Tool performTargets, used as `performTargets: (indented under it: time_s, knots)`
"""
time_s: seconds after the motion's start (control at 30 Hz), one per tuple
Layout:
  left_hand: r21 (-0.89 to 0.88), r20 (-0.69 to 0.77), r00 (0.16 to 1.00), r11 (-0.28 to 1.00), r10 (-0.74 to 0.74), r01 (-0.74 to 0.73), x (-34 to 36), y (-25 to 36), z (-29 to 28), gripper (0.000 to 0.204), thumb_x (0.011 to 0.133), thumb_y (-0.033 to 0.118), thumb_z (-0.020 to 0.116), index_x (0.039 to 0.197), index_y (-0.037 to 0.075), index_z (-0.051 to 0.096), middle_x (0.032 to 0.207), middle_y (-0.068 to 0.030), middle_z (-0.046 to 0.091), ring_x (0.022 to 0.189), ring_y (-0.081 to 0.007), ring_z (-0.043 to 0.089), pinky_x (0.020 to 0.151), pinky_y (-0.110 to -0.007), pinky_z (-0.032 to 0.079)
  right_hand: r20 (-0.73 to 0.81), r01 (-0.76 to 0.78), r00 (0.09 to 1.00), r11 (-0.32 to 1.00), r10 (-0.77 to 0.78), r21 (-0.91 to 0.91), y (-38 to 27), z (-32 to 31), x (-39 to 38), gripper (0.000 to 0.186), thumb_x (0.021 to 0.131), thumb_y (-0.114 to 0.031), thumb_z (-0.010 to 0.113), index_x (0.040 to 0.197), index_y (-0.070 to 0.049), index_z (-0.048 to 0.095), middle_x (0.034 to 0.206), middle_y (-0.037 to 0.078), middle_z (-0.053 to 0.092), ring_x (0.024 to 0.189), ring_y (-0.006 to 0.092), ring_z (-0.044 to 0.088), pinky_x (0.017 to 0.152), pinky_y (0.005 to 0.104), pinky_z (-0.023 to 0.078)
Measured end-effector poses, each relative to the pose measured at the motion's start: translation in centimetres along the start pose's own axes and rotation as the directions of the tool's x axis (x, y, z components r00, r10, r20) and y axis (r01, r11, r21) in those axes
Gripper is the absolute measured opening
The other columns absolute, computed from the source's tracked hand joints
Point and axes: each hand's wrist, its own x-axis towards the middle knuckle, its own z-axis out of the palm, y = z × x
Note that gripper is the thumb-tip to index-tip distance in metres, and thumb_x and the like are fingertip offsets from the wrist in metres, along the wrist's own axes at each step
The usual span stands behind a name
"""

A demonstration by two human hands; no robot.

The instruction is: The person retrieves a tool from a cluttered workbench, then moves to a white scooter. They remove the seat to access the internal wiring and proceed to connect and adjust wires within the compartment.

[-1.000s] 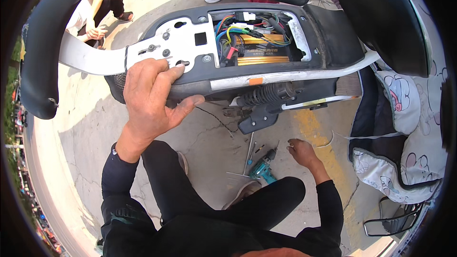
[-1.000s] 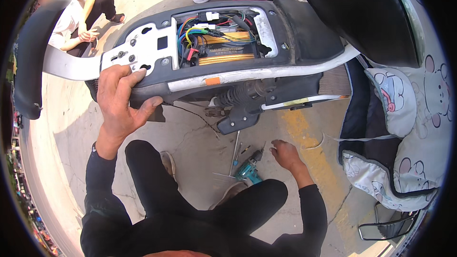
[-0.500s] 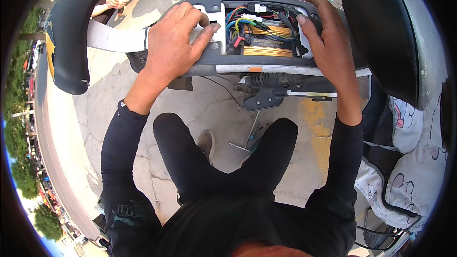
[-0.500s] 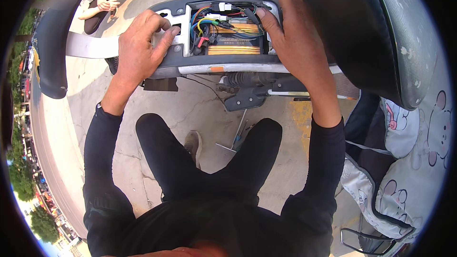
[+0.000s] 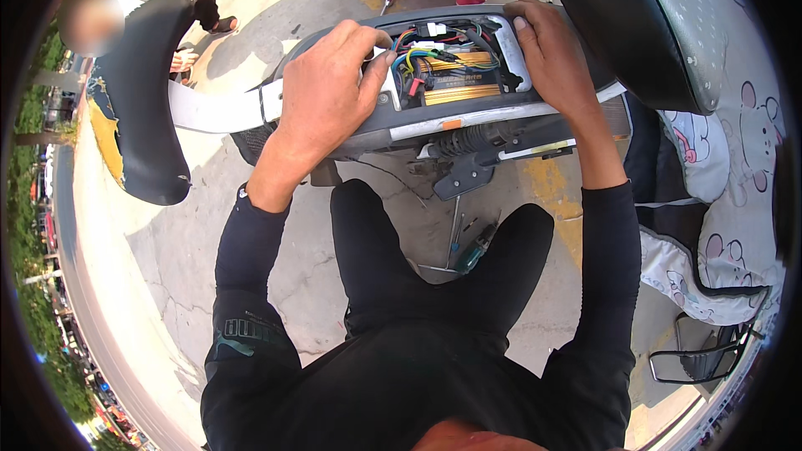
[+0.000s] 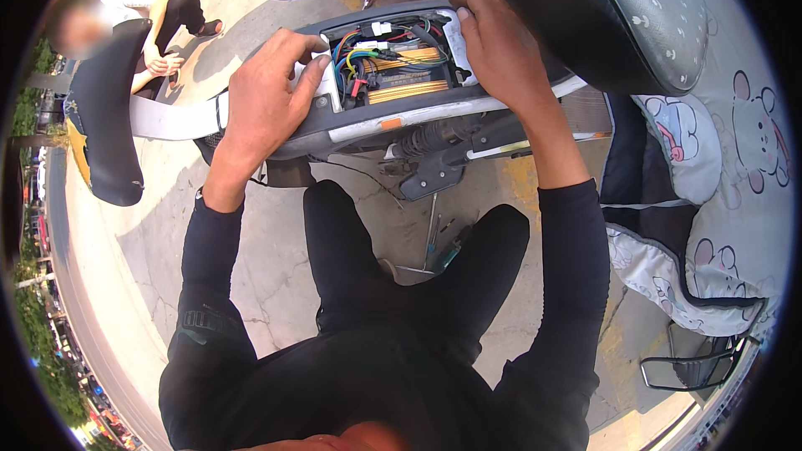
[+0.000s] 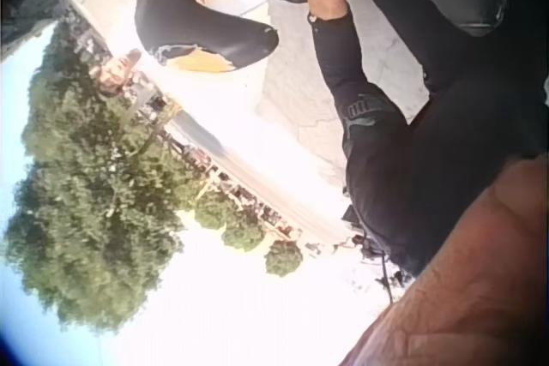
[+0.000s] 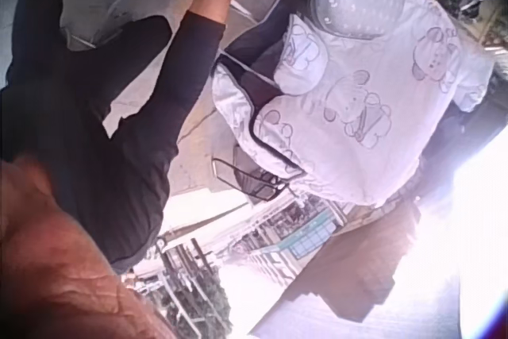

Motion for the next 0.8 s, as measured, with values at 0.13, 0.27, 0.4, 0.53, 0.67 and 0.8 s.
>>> performTargets:
  time_s: [0.13,0.27,0.4,0.53,0.67,0.8]
  knots:
    - [0.011,-0.029,0.99,0.99,0.138,-0.137,1.4,0.8,1.9,0.022,0.087,0.017,0.073,0.106,0.008,0.067,0.09,-0.0062,0.063,0.087,-0.0278,0.064,0.072,-0.038,0.052,0.067,-0.02,0.998,0.999,0.023,-0.037,0.2,0.0,-0.2,0.025,0.103,-0.016,0.048,0.118,-0.002,0.063,0.122,0.016,0.063,0.118,0.0336,0.059,0.102,0.0394,0.044]
    - [0.071,0.062,0.99,0.989,0.126,-0.131,1.6,1.0,2.4,0.025,0.085,0.023,0.074,0.105,0.009,0.066,0.093,-0.0062,0.064,0.093,-0.0285,0.062,0.076,-0.041,0.052,0.069,-0.016,0.997,0.999,0.019,-0.039,0.2,-0.3,-0.1,0.028,0.105,-0.018,0.048,0.121,-0.001,0.063,0.122,0.016,0.063,0.117,0.032,0.06,0.101,0.0373,0.044]
    - [0.024,0.088,0.991,0.994,0.104,-0.107,1.2,1.2,2.7,0.021,0.085,0.016,0.072,0.104,0.008,0.066,0.093,-0.0071,0.065,0.093,-0.0291,0.063,0.077,-0.042,0.052,0.071,0.001,0.997,1.0,0.001,-0.029,0.0,0.0,-0.2,0.026,0.103,-0.017,0.05,0.118,-0.001,0.064,0.114,0.016,0.064,0.109,0.0323,0.061,0.097,0.038,0.046]
    - [0.028,-0.04,0.994,0.994,0.106,-0.105,0.6,1.6,2.4,0.015,0.085,0.01,0.068,0.1,0.008,0.067,0.093,-0.0077,0.067,0.089,-0.0302,0.065,0.074,-0.041,0.052,0.078,-0.1,0.992,0.995,0.101,-0.008,-0.2,0.6,-0.2,0.026,0.102,-0.017,0.05,0.117,-0.001,0.065,0.112,0.016,0.065,0.108,0.0333,0.061,0.097,0.039,0.046]
    - [0.049,-0.154,0.986,0.997,0.065,-0.059,1.2,2.1,2.9,0.01,0.087,0.011,0.068,0.096,0.006,0.067,0.089,-0.0088,0.067,0.083,-0.0299,0.067,0.069,-0.04,0.053,0.032,-0.101,0.994,0.994,0.1,0.028,0.1,0.7,-0.2,0.027,0.101,-0.02,0.052,0.116,-0.002,0.066,0.11,0.017,0.066,0.107,0.0338,0.062,0.095,0.0397,0.047]
    - [-0.032,0.062,0.996,0.997,-0.062,0.064,1.5,2.8,2.2,0.012,0.089,0.015,0.068,0.095,0.004,0.064,0.089,-0.0123,0.066,0.083,-0.0339,0.065,0.072,-0.043,0.05,0.052,-0.122,0.991,0.992,0.121,0.011,0.1,0.7,-0.2,0.027,0.101,-0.022,0.054,0.113,-0.003,0.067,0.108,0.017,0.068,0.105,0.0346,0.063,0.093,0.0404,0.048]
